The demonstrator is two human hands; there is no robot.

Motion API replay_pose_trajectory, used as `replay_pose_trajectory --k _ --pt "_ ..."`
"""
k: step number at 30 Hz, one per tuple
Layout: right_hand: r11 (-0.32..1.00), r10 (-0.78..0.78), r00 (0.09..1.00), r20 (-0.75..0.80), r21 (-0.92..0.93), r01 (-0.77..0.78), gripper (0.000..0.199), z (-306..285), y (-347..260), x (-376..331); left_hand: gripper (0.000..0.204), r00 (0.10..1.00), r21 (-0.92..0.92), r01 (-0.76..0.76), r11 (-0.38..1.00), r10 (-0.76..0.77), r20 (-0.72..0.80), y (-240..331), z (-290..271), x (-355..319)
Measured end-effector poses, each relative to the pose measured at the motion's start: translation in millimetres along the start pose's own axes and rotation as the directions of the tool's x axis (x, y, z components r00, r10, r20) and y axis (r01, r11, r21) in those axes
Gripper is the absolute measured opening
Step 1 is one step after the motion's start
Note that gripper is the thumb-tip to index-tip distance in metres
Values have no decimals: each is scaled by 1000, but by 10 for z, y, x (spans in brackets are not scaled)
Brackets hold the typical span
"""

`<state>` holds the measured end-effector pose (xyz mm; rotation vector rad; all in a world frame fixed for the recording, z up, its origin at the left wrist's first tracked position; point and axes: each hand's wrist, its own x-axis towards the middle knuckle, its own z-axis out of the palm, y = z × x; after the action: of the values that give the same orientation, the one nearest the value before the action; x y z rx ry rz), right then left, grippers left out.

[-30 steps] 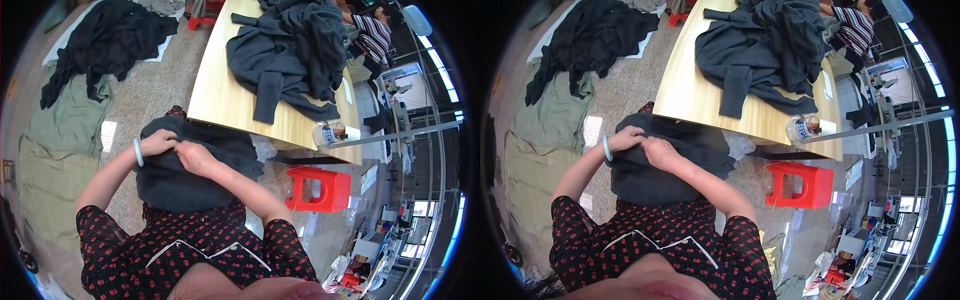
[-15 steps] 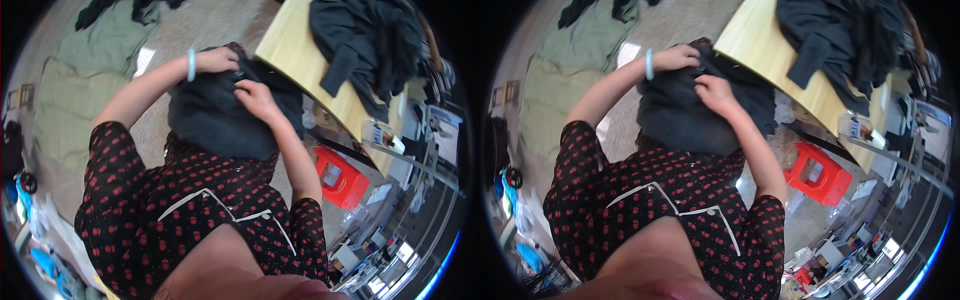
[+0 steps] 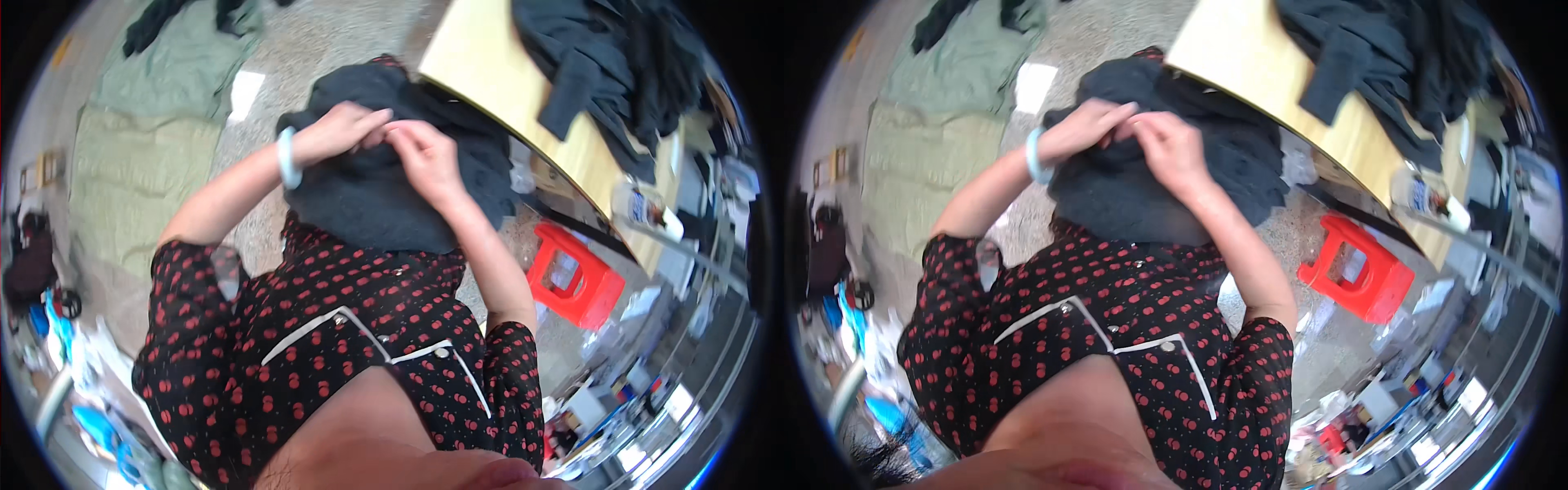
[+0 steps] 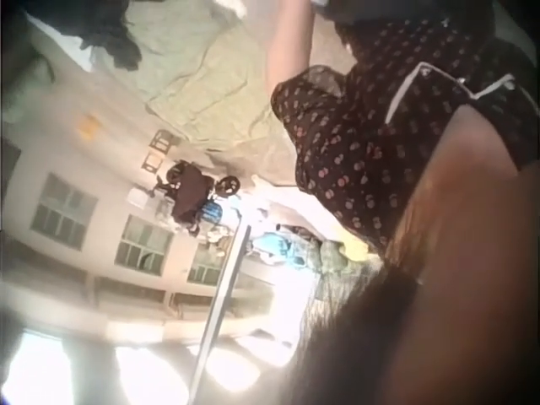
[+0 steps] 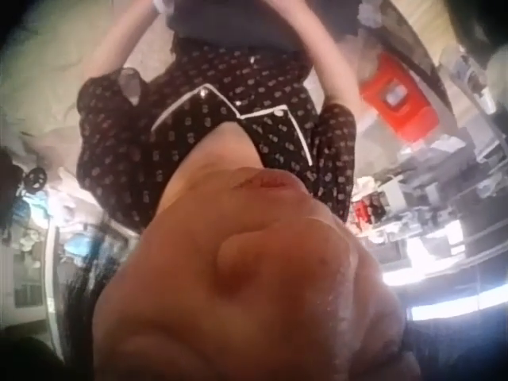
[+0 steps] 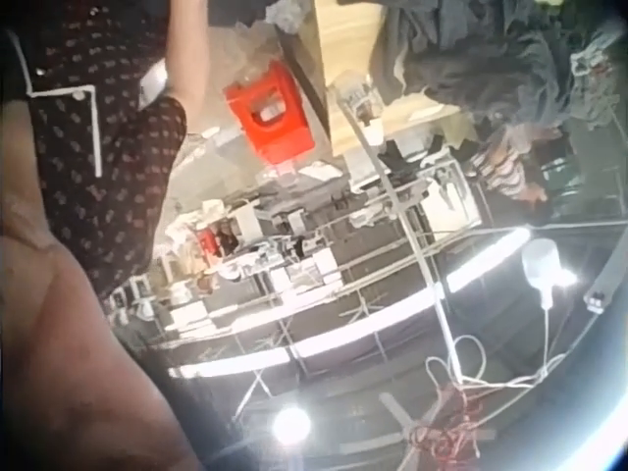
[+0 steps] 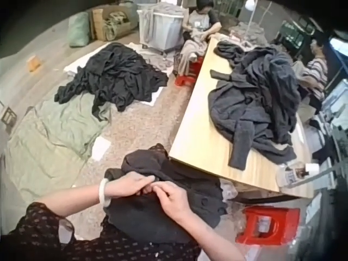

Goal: Inspecting and sorting finished dark garments in a factory environment.

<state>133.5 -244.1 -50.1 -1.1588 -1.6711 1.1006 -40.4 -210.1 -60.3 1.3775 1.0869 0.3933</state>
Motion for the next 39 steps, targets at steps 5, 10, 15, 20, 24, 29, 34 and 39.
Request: replay_pose_trajectory --k 5,10,15,20,24,29,34,39 --pt "905 -331 918 217 -203 374 7 -153 104 -21 36 933 -589 359 724 -286 216 23 191 180" --pt "872 -347 925 157 -309 380 8 -526 10 -191 15 929 -707 371 603 -242 281 -43 336 404" --pt "827 -246 962 -122 -543 143 11 -1581 111 -252 13 927 -667 373 645 -280 248 25 342 356" --pt "529 -201 924 -325 -830 -177 17 -2673 219 -494 13 929 -699 367 613 -279 242 12 351 300" --pt "43 -282 941 -186 -983 -181 20 -3544 -13 -243 13 941 -683 339 647 -238 242 75 201 469" --pt "-322 -80 980 -183 -926 -200 17 -4027 -86 -335 14 929 -673 369 641 -280 242 -19 145 416" --pt "-454 -17 995 -96 -886 -93 17 -4142 -122 -186 14 933 -672 360 647 -266 243 -13 165 396" --pt "-397 372 856 -359 -895 -203 12 -4199 -170 -55 14 934 -675 356 647 -257 247 -16 156 345"
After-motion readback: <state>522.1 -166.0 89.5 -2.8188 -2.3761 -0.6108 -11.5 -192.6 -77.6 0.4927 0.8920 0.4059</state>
